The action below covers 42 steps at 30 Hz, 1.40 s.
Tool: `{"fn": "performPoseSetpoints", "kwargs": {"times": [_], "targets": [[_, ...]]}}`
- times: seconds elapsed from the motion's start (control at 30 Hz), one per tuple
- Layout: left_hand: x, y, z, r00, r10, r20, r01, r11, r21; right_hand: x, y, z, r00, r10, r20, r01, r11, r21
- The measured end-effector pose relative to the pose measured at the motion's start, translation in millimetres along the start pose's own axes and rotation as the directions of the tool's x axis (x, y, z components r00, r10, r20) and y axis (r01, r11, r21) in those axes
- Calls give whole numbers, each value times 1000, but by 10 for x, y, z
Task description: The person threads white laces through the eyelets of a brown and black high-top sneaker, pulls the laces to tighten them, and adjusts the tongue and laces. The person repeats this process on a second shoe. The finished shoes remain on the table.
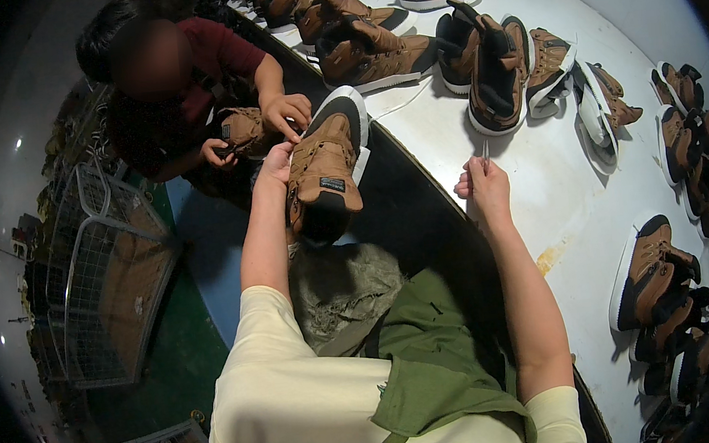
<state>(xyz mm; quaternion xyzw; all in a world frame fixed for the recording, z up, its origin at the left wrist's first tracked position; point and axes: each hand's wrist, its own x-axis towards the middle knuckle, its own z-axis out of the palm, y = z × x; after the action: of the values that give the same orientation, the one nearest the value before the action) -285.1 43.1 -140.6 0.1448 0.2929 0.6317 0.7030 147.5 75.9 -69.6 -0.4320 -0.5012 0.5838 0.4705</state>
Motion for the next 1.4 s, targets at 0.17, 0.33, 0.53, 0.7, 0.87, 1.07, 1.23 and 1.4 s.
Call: {"fn": "performPoseSetpoints", "kwargs": {"times": [0.17, 0.33, 0.53, 0.7, 0.87, 1.07, 1.23, 1.4], "targets": [[-42, -9, 34, 1000, -5, -17, 4, 1000, -11, 7, 2, -2, 1000, 1, 4, -1, 1000, -13], [-52, 12, -12, 999, -34, 16, 34, 999, -14, 38, 38, -18, 1000, 2, 24, -2, 1000, -3], [-61, -12, 22, 999, -40, 0, 40, 999, 6, 36, 44, -27, 1000, 9, 7, -9, 1000, -1], [-85, -34, 36, 997, -55, 55, 57, 998, -27, 34, 46, -28, 1000, 3, 14, -4, 1000, 9], [-146, -11, -19, 995, -66, 78, 68, 997, -21, 17, 22, -8, 1000, 7, 18, -6, 1000, -11], [-307, -53, 186, 997, -64, 37, 65, 997, -45, -23, 47, -58, 999, -1, 32, 2, 1000, -10], [-497, -131, 396, 994, -63, 87, 67, 997, -45, -96, 123, -152, 996, -48, 74, 48, 999, -4], [-818, -318, 1158, 964, -46, 262, 64, 996, -61, -322, 35, -344, 991, 5, 135, -36, 972, 233]]}}
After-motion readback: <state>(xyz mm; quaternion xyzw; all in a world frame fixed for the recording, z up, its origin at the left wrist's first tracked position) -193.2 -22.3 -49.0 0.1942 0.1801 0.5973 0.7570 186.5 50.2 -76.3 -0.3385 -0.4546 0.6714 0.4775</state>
